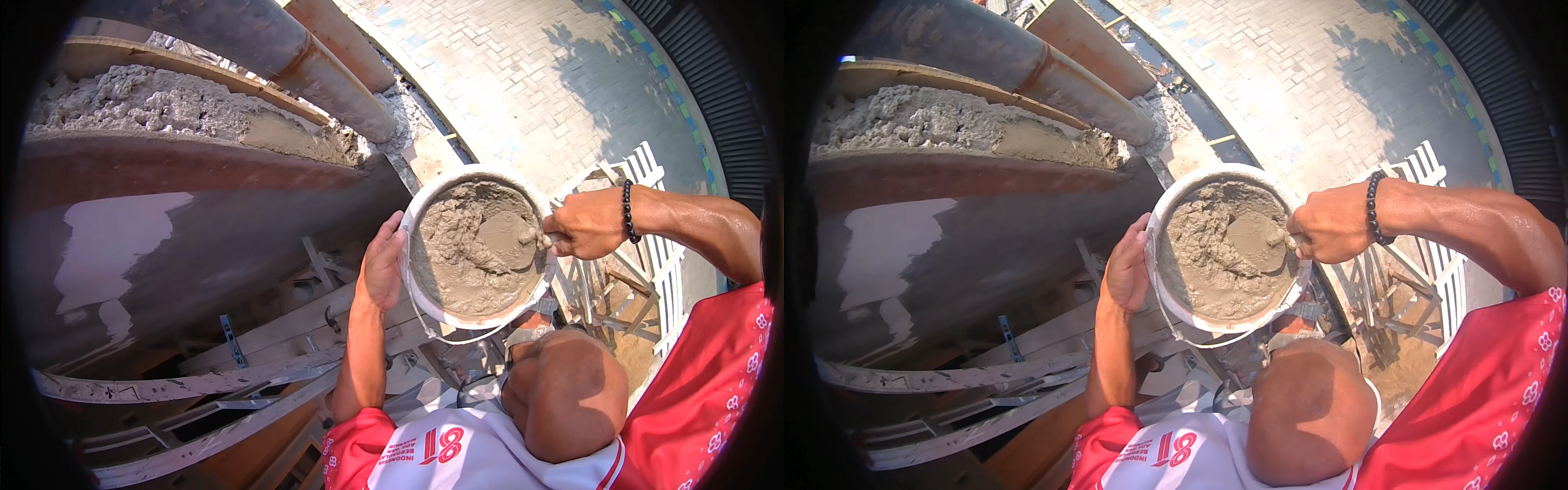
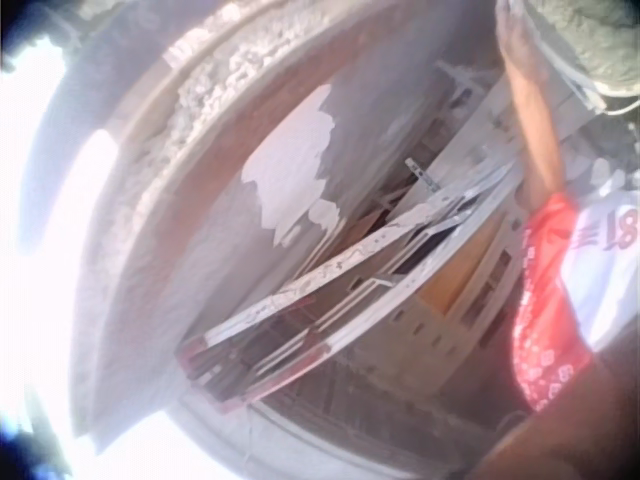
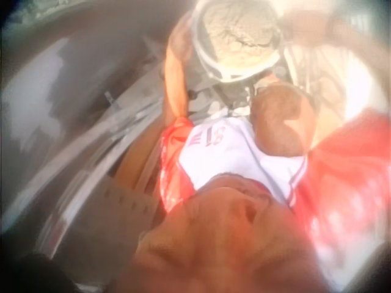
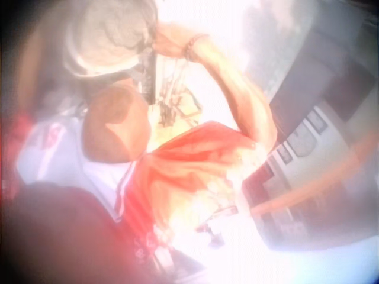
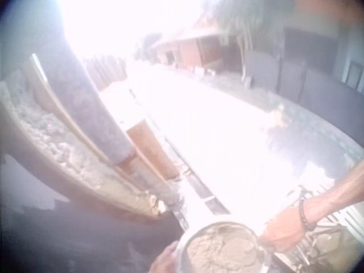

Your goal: The person scoops cement from a bucket using a trowel and applies it to a curved surface, smoothing it with the trowel. The person repeatedly scoops and spreads the cement along the curved structure.

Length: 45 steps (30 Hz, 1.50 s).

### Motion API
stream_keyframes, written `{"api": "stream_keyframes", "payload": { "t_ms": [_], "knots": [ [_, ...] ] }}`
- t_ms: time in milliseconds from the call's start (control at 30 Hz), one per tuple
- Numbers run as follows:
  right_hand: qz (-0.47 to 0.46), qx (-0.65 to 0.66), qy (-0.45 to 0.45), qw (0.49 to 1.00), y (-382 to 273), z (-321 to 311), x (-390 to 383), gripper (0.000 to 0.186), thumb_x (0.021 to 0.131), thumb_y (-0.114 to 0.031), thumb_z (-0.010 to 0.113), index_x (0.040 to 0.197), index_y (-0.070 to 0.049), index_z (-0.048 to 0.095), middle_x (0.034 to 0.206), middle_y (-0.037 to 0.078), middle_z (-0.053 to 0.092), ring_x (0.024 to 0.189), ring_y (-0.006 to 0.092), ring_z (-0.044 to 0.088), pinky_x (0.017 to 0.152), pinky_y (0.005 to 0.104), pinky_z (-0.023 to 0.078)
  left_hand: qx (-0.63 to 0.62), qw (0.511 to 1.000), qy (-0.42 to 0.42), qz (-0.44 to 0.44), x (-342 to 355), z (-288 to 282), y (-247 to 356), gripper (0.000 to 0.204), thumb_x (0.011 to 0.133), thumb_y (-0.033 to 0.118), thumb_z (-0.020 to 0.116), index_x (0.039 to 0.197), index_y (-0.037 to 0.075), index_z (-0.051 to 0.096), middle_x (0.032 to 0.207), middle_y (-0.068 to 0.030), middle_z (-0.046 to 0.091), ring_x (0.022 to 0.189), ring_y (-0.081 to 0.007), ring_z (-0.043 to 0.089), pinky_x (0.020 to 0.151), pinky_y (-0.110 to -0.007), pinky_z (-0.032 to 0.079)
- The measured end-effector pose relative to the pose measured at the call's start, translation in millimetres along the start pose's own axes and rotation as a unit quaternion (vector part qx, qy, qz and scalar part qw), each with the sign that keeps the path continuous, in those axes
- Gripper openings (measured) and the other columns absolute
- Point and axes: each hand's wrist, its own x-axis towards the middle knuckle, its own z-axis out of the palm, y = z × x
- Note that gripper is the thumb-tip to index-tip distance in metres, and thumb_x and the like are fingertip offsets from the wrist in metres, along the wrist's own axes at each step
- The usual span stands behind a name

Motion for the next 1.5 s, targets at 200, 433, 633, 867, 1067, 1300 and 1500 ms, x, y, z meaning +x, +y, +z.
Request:
{"api": "stream_keyframes", "payload": {
  "t_ms": [200, 433, 633, 867, 1067, 1300, 1500],
  "knots": [
    [-0.057, 0.094, 0.005, 0.994, 15, 32, 29, 0.032, 0.092, -0.03, 0.057, 0.095, 0.003, 0.061, 0.074, 0.022, 0.064, 0.071, 0.0365, 0.064, 0.067, 0.047, 0.048, -0.09, 0.996, -0.001, -0.003, 0, -16, -7, 0.057, 0.094, 0.026, 0.06, 0.138, -0.003, 0.039, 0.132, -0.0158, 0.054, 0.122, -0.024, 0.051, 0.105, -0.037, 0.04],
    [-0.094, 0.275, 0.052, 0.955, 60, 75, -1, 0.032, 0.087, -0.027, 0.062, 0.107, -0.003, 0.066, 0.066, 0.01, 0.061, 0.063, 0.0206, 0.06, 0.061, 0.0375, 0.047, -0.158, 0.987, 0.005, 0.002, -2, -24, -3, 0.069, 0.092, 0.029, 0.064, 0.143, -0.002, 0.031, 0.134, -0.0162, 0.051, 0.119, -0.0266, 0.052, 0.106, -0.038, 0.038],
    [-0.169, 0.355, 0.132, 0.91, 32, 83, -3, 0.041, 0.083, -0.014, 0.059, 0.122, 0.0, 0.059, 0.089, 0.016, 0.07, 0.076, 0.0242, 0.069, 0.07, 0.0382, 0.053, -0.055, 0.978, 0.127, 0.158, -10, -38, 37, 0.053, 0.095, 0.026, 0.059, 0.139, 0.003, 0.042, 0.136, -0.0167, 0.049, 0.127, -0.0281, 0.046, 0.107, -0.04, 0.037],
    [-0.307, 0.557, 0.121, 0.762, -53, 24, 60, 0.044, 0.086, -0.008, 0.055, 0.128, 0.001, 0.048, 0.078, 0.005, 0.056, 0.055, 0.0105, 0.058, 0.049, 0.0268, 0.049, 0.255, 0.815, 0.276, 0.441, -33, -7, 125, 0.064, 0.093, 0.017, 0.059, 0.147, -0.002, 0.03, 0.153, -0.0174, 0.03, 0.143, -0.0292, 0.027, 0.116, -0.043, 0.022],
    [-0.284, 0.53, 0.268, 0.753, -103, 2, 106, 0.04, 0.083, -0.01, 0.055, 0.121, 0.003, 0.05, 0.072, 0.009, 0.058, 0.053, 0.0149, 0.058, 0.048, 0.0309, 0.047, 0.59, 0.595, 0.332, 0.433, -40, 11, 166, 0.071, 0.09, 0.015, 0.061, 0.149, -0.001, 0.026, 0.158, -0.0241, 0.01, 0.147, -0.0368, 0.014, 0.118, -0.047, 0.017],
    [-0.258, 0.501, 0.358, 0.744, -140, -25, 130, 0.037, 0.078, -0.014, 0.055, 0.11, 0.005, 0.052, 0.072, 0.024, 0.061, 0.062, 0.0356, 0.063, 0.058, 0.0431, 0.049, 0.704, 0.48, 0.335, 0.403, -25, 2, 168, 0.07, 0.09, 0.013, 0.061, 0.149, 0.0, 0.027, 0.158, -0.0277, 0.003, 0.146, -0.0451, 0.005, 0.117, -0.051, 0.015],
    [-0.272, 0.45, 0.461, 0.715, -170, -37, 171, 0.056, 0.078, -0.01, 0.052, 0.132, 0.006, 0.043, 0.087, 0.033, 0.06, 0.083, 0.0484, 0.061, 0.079, 0.0457, 0.048, 0.712, 0.446, 0.336, 0.425, -11, -10, 164, 0.071, 0.087, 0.01, 0.063, 0.148, -0.003, 0.027, 0.157, -0.0287, 0.001, 0.145, -0.0473, 0.007, 0.117, -0.052, 0.016]
  ]
}}
